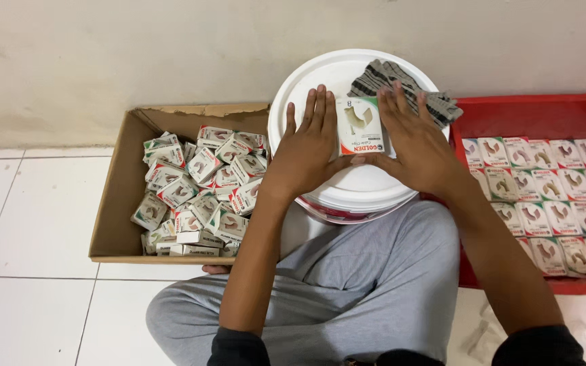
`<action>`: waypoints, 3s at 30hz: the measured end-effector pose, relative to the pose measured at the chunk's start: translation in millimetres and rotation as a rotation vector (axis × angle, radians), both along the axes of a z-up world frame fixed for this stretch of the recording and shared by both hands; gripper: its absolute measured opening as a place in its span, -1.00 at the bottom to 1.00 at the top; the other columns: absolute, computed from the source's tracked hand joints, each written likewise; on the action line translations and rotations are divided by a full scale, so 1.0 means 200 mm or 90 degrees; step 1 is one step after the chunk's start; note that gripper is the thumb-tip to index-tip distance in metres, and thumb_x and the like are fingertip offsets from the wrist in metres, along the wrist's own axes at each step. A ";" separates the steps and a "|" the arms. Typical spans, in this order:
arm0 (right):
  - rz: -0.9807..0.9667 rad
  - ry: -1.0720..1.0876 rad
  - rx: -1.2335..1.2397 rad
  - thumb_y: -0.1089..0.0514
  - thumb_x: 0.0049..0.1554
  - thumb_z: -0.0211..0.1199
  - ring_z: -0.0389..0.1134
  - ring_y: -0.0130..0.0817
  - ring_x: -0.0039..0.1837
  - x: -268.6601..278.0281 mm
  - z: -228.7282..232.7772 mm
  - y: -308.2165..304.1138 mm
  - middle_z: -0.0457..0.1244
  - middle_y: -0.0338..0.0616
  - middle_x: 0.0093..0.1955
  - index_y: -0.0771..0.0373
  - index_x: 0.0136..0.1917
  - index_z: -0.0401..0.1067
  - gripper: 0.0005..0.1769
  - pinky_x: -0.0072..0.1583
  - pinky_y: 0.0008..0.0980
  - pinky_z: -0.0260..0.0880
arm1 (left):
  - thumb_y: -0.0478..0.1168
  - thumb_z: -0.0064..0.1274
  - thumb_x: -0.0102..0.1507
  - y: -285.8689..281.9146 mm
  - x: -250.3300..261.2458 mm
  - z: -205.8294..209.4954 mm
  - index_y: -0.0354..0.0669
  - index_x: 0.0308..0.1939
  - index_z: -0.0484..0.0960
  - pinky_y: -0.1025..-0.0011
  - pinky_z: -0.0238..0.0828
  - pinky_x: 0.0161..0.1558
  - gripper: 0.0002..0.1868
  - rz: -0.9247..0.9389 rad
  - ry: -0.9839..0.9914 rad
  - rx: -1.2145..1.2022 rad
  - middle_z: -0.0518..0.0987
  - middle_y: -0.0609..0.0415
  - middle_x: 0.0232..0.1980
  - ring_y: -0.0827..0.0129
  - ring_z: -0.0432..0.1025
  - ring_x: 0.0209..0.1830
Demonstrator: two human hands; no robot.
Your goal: The person picks up small white and green boxes from a cardboard box, wipes each one with a cloth, and arranges them neatly into a red plastic crate.
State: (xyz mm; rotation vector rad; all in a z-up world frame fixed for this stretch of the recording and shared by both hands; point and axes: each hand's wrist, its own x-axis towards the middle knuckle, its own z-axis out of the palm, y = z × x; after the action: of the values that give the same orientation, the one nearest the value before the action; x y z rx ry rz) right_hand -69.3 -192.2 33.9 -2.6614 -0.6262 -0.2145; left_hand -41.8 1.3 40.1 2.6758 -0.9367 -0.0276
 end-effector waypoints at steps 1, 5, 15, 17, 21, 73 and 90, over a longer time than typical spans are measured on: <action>-0.005 0.002 0.002 -0.27 0.04 0.09 -0.34 0.16 0.49 -0.02 0.02 -0.02 -0.17 0.42 0.42 0.56 0.41 -0.17 0.03 0.37 0.17 -0.55 | 0.28 -0.09 0.16 -0.02 -0.01 -0.02 -0.48 0.36 -0.17 -0.13 -0.51 0.32 0.05 -0.005 0.002 0.002 -0.16 -0.37 0.42 -0.06 -0.29 0.46; -0.048 -0.082 -0.060 -0.31 0.03 -0.03 -0.40 -0.03 0.52 -0.16 0.12 -0.13 -0.29 0.25 0.49 0.45 0.43 -0.36 0.05 0.42 0.04 -0.39 | 0.42 -0.24 0.23 -0.14 -0.08 -0.01 -0.45 0.35 -0.22 0.03 -0.31 0.39 0.06 -0.017 -0.246 0.024 -0.17 -0.25 0.45 0.07 -0.31 0.48; -0.124 -0.054 -0.044 -0.07 -0.07 0.20 -0.42 0.01 0.53 -0.62 0.37 -0.47 -0.39 0.28 0.49 0.44 0.44 -0.42 0.11 0.40 0.00 -0.20 | 0.42 -0.12 0.27 -0.55 -0.30 0.14 -0.40 0.37 -0.25 0.05 -0.33 0.42 0.08 -0.117 -0.274 0.024 -0.22 -0.21 0.46 0.12 -0.34 0.50; -0.152 -0.031 -0.061 -0.06 -0.06 0.17 -0.43 -0.03 0.53 -0.66 0.36 -0.57 -0.38 0.25 0.50 0.44 0.44 -0.41 0.08 0.37 0.00 -0.16 | 0.42 -0.14 0.28 -0.65 -0.31 0.13 -0.41 0.37 -0.25 0.06 -0.31 0.43 0.07 -0.145 -0.267 0.011 -0.22 -0.21 0.46 0.12 -0.34 0.50; -0.190 -0.007 -0.101 -0.08 0.02 0.04 -0.44 -0.05 0.53 -0.71 0.29 -0.74 -0.37 0.28 0.49 0.53 0.42 -0.34 -0.03 0.34 0.08 -0.14 | 0.44 -0.03 0.27 -0.87 -0.30 0.02 -0.44 0.36 -0.24 0.03 -0.24 0.42 0.13 -0.169 -0.276 0.026 -0.21 -0.24 0.45 0.09 -0.32 0.49; -0.395 0.406 -0.059 0.22 -0.08 0.25 -0.34 0.13 0.50 -0.37 -1.31 -2.04 -0.20 0.19 0.47 0.31 0.49 -0.26 0.01 0.36 0.23 -0.25 | 0.34 -0.35 0.20 -2.42 -0.18 -1.41 -0.44 0.36 -0.32 0.11 -1.03 0.32 0.02 -0.113 0.158 0.424 -0.38 -0.19 0.46 0.07 -0.57 0.46; -0.365 0.429 -0.095 0.27 -0.03 0.18 -0.35 0.11 0.51 -0.29 -1.28 -2.01 -0.22 0.08 0.50 0.25 0.50 -0.35 -0.01 0.36 0.22 -0.23 | 0.31 -0.31 0.25 -2.32 -0.17 -1.28 -0.32 0.38 -0.40 0.06 -0.82 0.38 -0.02 -0.084 0.109 0.368 -0.40 -0.21 0.46 0.01 -0.54 0.47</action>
State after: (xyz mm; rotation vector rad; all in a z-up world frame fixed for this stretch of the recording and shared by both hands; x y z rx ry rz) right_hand -127.6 -593.4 -221.1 -2.7356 0.3463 0.5771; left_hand -75.1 -462.6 -215.7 3.0411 -1.1907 -0.6367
